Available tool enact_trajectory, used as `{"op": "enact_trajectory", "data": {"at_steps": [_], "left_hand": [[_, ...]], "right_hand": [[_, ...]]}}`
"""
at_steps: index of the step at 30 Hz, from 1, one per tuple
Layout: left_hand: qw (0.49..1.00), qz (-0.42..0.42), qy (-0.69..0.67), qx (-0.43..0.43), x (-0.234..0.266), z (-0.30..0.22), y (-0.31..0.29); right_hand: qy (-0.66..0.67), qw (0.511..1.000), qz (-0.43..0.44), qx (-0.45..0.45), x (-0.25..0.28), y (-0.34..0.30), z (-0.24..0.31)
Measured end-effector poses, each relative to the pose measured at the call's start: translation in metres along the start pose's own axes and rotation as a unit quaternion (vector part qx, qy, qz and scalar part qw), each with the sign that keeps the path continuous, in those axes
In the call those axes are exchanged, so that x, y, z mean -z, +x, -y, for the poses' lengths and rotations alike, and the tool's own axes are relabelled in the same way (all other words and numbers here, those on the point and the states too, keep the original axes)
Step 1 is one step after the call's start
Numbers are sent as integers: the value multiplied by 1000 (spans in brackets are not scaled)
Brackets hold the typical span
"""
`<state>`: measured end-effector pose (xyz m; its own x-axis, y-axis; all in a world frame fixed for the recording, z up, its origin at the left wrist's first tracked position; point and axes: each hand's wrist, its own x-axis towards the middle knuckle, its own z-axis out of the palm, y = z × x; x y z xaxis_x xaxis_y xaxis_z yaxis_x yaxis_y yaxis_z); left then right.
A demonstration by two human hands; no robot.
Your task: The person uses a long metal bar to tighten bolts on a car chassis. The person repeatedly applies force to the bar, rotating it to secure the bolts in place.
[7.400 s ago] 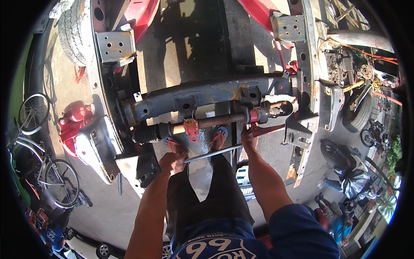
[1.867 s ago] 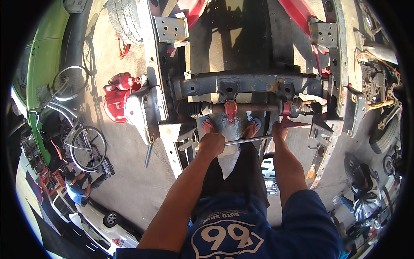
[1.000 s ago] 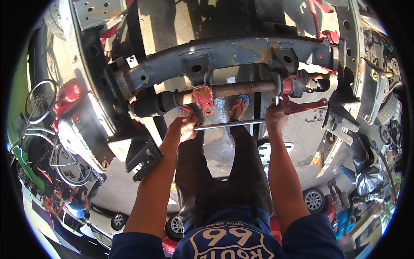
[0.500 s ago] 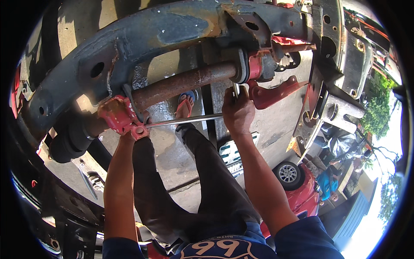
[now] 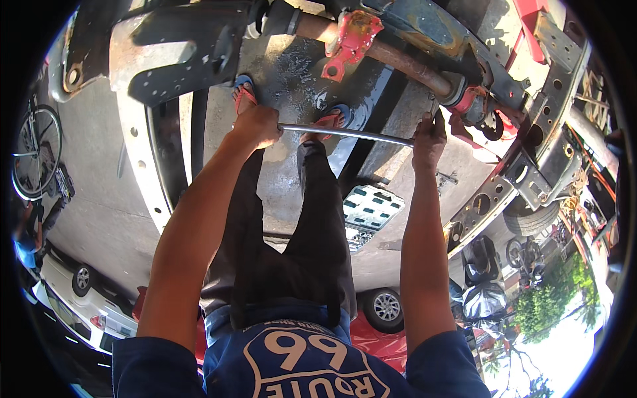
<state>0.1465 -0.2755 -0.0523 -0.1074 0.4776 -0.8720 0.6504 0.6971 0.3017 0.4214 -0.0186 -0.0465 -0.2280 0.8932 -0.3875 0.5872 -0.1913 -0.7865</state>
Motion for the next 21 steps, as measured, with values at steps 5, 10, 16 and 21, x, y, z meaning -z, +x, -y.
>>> {"op": "enact_trajectory", "data": {"at_steps": [5,10,16,21], "left_hand": [[994,-56,-52,-73,21,-10,-104],[975,-120,-59,-177,39,-32,-164],[975,-135,40,-174,65,-83,-226],[983,-96,0,-156,35,-70,-158]], "right_hand": [[3,998,-11,-54,-12,-9,10],[45,991,-18,-127,-21,-15,21],[46,992,14,-115,10,-12,24],[-92,996,-18,-5,10,6,-20]]}}
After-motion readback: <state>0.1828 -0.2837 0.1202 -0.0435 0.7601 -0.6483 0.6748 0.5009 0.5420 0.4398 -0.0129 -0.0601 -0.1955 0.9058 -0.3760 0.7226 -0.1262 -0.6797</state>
